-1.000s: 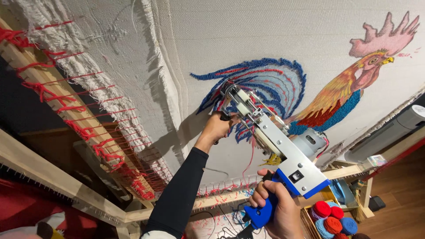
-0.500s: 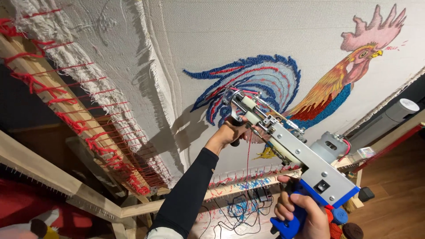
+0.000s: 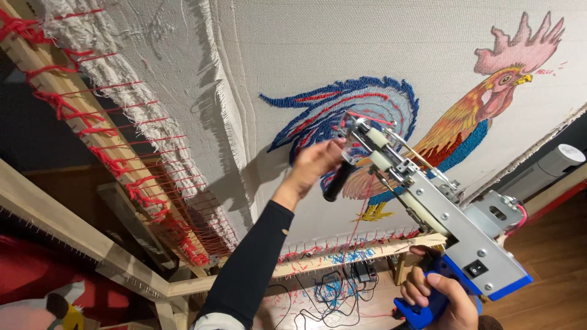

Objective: Use a tufting gun to create a rug design of a rooster on a canvas.

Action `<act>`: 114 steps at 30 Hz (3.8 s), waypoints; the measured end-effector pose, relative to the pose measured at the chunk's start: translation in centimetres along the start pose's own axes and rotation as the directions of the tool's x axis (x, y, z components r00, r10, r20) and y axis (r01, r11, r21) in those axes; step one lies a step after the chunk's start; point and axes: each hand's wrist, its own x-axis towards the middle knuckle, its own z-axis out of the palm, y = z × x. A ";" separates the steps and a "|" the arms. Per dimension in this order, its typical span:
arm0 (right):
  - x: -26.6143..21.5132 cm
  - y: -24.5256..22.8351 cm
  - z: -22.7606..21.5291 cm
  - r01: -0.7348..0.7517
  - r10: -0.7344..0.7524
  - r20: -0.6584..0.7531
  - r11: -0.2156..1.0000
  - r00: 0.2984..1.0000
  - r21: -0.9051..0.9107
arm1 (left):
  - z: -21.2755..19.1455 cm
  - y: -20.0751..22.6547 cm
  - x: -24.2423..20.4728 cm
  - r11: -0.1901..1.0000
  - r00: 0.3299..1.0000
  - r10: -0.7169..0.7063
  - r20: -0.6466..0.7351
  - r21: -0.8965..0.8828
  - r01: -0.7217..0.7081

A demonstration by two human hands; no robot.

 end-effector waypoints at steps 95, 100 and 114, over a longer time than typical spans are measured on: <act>3.3 -1.7 -1.7 -0.033 0.055 0.197 0.993 0.979 -0.114 | 4.7 0.4 -2.3 0.943 0.979 -0.165 -0.120 0.272 0.192; 3.2 -1.4 -0.8 -0.082 0.095 0.152 0.992 0.984 -0.092 | 4.3 1.0 -2.3 0.929 0.964 -0.227 -0.135 0.266 0.256; 3.5 -0.8 0.4 -0.074 0.087 0.155 0.993 0.984 -0.089 | 3.4 1.7 -2.4 0.920 0.960 -0.245 -0.135 0.281 0.275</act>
